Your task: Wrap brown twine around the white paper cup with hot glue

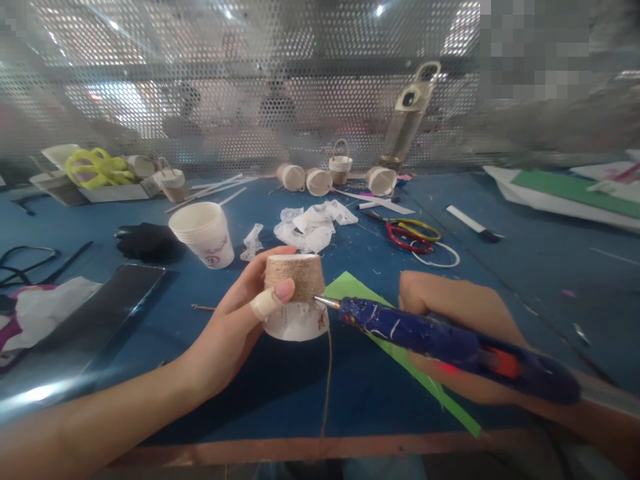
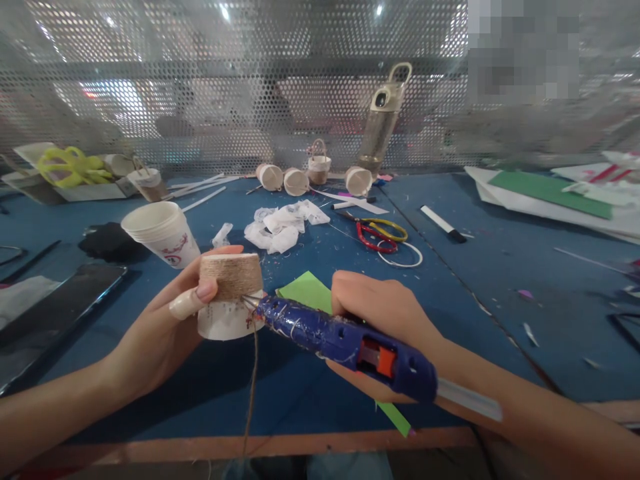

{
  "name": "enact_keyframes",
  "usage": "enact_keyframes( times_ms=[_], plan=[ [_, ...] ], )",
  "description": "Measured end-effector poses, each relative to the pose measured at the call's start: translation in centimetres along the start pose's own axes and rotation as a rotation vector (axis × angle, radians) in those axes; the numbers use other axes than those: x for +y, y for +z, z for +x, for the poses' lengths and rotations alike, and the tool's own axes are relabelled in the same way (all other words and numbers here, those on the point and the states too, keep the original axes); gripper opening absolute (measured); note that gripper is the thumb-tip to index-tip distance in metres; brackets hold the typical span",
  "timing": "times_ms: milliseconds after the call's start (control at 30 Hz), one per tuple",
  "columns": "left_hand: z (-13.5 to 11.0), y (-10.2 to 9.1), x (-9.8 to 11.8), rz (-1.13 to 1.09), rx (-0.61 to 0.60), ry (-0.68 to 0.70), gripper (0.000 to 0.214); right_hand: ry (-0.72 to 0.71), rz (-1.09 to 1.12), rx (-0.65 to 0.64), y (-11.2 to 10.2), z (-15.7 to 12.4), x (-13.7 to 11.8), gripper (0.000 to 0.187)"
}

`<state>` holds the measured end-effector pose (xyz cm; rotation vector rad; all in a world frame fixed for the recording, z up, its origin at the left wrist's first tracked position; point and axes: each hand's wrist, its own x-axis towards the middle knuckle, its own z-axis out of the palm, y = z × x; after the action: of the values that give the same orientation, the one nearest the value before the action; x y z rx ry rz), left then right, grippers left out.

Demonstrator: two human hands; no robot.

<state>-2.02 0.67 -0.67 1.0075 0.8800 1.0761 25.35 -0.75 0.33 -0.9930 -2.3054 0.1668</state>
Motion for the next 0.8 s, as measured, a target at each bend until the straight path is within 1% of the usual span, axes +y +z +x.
enact_keyframes(
  times_ms=[133, 233, 300, 433, 533, 733, 800],
  plan=[
    [0.03, 0.09, -0.10, 0.002, -0.011, 0.003, 0.038, -0.039, 0.036, -0.008, 0.10, 0.05, 0.03, 0.021],
    [-0.02, 0.11, -0.12, -0.008, -0.016, 0.017, 0.038, -0.034, -0.008, 0.004, 0.10, 0.12, -0.01, 0.023],
    [-0.08, 0.10, -0.08, -0.012, 0.003, 0.016, 0.039, -0.034, -0.040, 0.023, 0.07, 0.13, 0.02, 0.023],
    [-0.12, -0.04, -0.05, -0.018, -0.012, 0.027, 0.038, -0.078, -0.076, 0.013, 0.03, 0.17, 0.33, 0.021],
    [-0.04, -0.14, -0.18, -0.011, -0.012, 0.035, 0.037, -0.078, -0.098, 0.027, 0.11, 0.19, 0.42, 0.021],
    [0.17, -0.19, -0.53, -0.009, -0.052, 0.071, 0.036, -0.116, -0.068, 0.003, 0.17, 0.12, 0.12, 0.021],
    [0.21, -0.24, -0.60, -0.001, -0.048, 0.076, 0.036, -0.117, -0.067, 0.005, 0.12, 0.07, 0.18, 0.021]
  ],
)
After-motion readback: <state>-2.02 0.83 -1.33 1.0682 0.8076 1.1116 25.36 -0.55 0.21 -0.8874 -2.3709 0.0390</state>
